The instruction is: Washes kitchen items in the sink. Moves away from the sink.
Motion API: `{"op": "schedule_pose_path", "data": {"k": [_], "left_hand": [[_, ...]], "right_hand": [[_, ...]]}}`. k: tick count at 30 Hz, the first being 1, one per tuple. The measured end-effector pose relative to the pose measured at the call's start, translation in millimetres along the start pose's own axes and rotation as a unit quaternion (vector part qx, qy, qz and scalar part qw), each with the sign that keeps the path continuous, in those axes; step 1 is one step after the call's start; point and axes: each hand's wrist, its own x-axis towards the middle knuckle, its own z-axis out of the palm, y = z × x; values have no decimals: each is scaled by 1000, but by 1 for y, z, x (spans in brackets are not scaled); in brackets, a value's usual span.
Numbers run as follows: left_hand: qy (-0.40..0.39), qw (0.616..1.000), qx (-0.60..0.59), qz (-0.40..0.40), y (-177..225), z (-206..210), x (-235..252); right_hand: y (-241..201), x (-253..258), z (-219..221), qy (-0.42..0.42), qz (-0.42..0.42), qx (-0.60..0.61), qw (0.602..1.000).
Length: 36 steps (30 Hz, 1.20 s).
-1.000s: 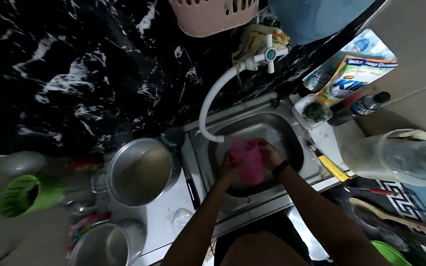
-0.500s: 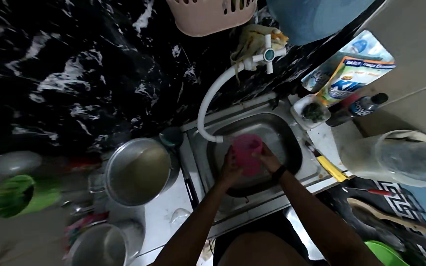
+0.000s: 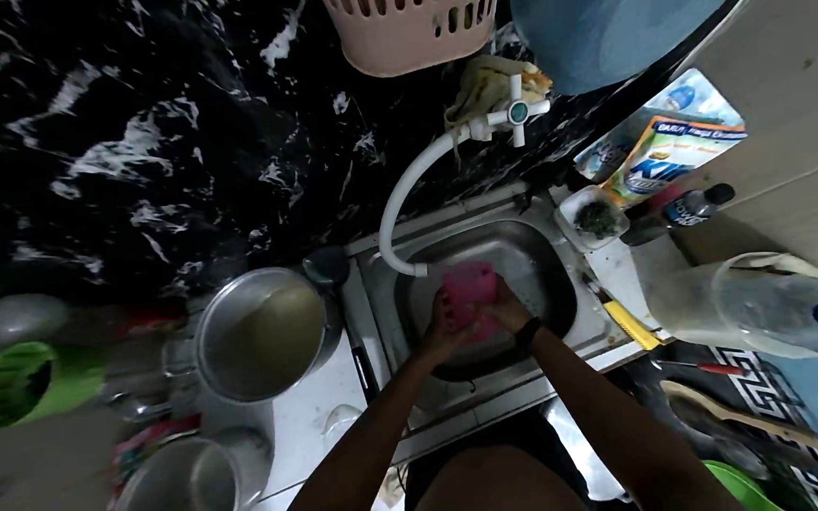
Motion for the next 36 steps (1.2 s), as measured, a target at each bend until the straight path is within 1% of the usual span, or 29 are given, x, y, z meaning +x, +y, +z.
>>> {"op": "schedule_pose_path", "data": {"k": [1, 3, 4, 5, 6, 7, 9, 11, 12, 13, 15, 17, 19, 21, 23, 24, 26, 27, 28, 30, 31, 32, 33, 34, 35, 36], "left_hand": [[-2, 1000, -25, 8, -5, -4, 3], [-16, 999, -49, 1, -11, -15, 10], [-42, 997, -57, -16, -8, -18, 8], [-69, 995, -72, -30, -3, -18, 5], [-85, 991, -95, -36, 0, -16, 2], [-91, 988, -117, -41, 1, -12, 2], [-107, 984, -135, -46, 1, -8, 6], [-114, 981, -139, -68, 0, -12, 10], [-101, 981, -142, -89, 2, -13, 9], [-87, 981, -136, -104, 6, -13, 7], [-56, 983, -126, -118, 12, -14, 2], [-10, 984, -123, -126, 14, -13, 5], [57, 981, -123, -137, 11, -13, 9], [99, 977, -120, -147, 7, -13, 13], [108, 971, -149, -153, 4, -14, 12], [111, 964, -181, -158, 4, -14, 10], [131, 942, -262, -166, 8, -13, 9], [148, 929, -293, -171, 9, -10, 10], [157, 921, -309, -175, 8, -9, 11], [153, 923, -309, -173, 5, -7, 14], [142, 927, -304, -167, 5, -6, 15], [126, 932, -298, -163, 7, -5, 17], [102, 939, -287, -159, 11, -4, 19], [79, 945, -276, -159, 19, -3, 21], [52, 950, -265, -160, 29, -2, 23], [25, 955, -247, -160, 39, -3, 26]], "right_hand": [[1, 1, -5, -11, 1, 30, 999], [8, 2, -16, -87, -18, 109, 990], [12, 2, -19, -129, -23, 142, 981], [12, 1, -20, -154, -20, 159, 975], [11, 0, -20, -158, -16, 168, 973], [10, 0, -19, -139, -19, 165, 976], [7, 4, -19, -66, -24, 141, 987], [-2, 10, -19, 6, -24, 96, 995], [-11, 10, -19, 34, -10, 48, 998], [-19, 10, -17, 43, 0, -11, 999], [-31, 19, -10, 20, -2, -127, 992], [-46, 28, 2, -11, 7, -173, 985], [-55, 41, 15, -48, 7, -237, 970], [-49, 64, 31, -30, 10, -275, 961], [-59, 70, 43, -45, 6, -316, 948], [-70, 66, 48, -64, -4, -354, 933], [-83, 62, 59, -75, -30, -412, 908], [-88, 60, 62, -70, -34, -425, 902], [-97, 54, 62, -67, -26, -444, 893], [-109, 45, 54, -73, -26, -464, 882], [-100, 52, 45, -71, -40, -450, 890], [-84, 62, 32, -60, -53, -410, 909], [-72, 65, 19, -35, -55, -347, 935], [-68, 57, 9, -12, -43, -265, 963], [-66, 44, 1, 3, -38, -179, 983], [-59, 32, -5, 15, -46, -96, 994]]}}
